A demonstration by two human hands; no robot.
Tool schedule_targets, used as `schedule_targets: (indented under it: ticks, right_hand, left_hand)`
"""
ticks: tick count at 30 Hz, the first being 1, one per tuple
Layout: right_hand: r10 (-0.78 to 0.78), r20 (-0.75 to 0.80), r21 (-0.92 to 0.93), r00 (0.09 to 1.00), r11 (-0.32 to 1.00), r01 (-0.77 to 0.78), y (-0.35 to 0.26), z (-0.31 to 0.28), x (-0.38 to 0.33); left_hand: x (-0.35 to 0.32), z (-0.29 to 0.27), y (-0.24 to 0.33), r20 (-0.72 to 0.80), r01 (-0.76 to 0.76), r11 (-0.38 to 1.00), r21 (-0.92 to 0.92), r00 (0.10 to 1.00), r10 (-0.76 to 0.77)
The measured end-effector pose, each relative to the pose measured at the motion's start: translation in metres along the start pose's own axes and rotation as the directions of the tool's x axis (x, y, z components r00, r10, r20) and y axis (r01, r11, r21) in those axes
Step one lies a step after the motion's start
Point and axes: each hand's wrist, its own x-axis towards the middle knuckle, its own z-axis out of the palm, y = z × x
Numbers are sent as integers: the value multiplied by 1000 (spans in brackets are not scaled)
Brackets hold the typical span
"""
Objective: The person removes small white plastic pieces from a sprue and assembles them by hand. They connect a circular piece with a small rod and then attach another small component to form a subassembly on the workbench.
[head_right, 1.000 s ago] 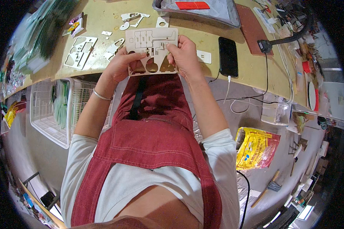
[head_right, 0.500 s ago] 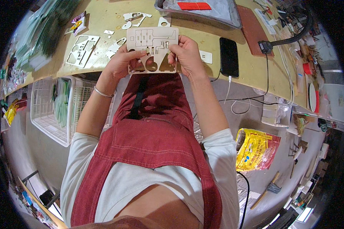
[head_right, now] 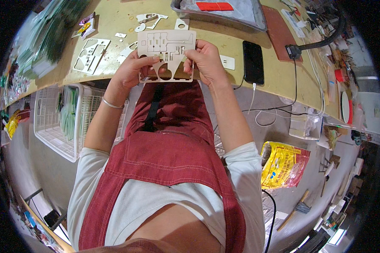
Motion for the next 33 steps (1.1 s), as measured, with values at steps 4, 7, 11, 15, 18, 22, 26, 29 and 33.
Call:
schedule_targets:
  ticks: [4, 7, 11, 15, 18, 22, 26, 29, 33]
  right_hand:
    - [-3, 8, -2, 1000, 1000, 3, -1, 1, -1]
    - [-6, 5, -12, 1000, 1000, 6, -1, 0, -2]
    - [-4, 17, -25, 1000, 1000, 4, -1, 1, -1]
    - [-12, -3, -48, 1000, 999, 12, -2, 4, -1]
    - [-13, -16, -55, 1000, 998, 12, -1, 6, -3]
    - [5, -43, -79, 999, 997, -8, 0, 8, -4]
    - [20, -35, -112, 999, 993, -24, 2, 2, -1]
    - [42, -58, -124, 997, 991, -49, 2, 4, -1]
    - [94, -20, -53, 995, 994, -95, 4, 1, 0]
  left_hand:
    - [1, -4, -2, 48, -9, 1000, -1, 999, 9]
    - [0, 0, 1, 20, 4, 1000, -1, 1000, -4]
    - [-1, 1, 1, -14, -8, 1000, 17, 1000, 8]
    - [-6, 7, 4, -27, -8, 999, 36, 1000, 8]
    - [-6, 3, 1, 10, -21, 999, 40, 1000, 20]
    - [-8, 6, 0, -17, -46, 996, 76, 999, 47]
    - [-10, 11, 2, -11, -45, 994, 100, 999, 46]
    - [-7, 4, -3, -23, -41, 986, 159, 999, 45]
    - [-4, -1, -6, -64, -20, 981, 190, 997, 33]
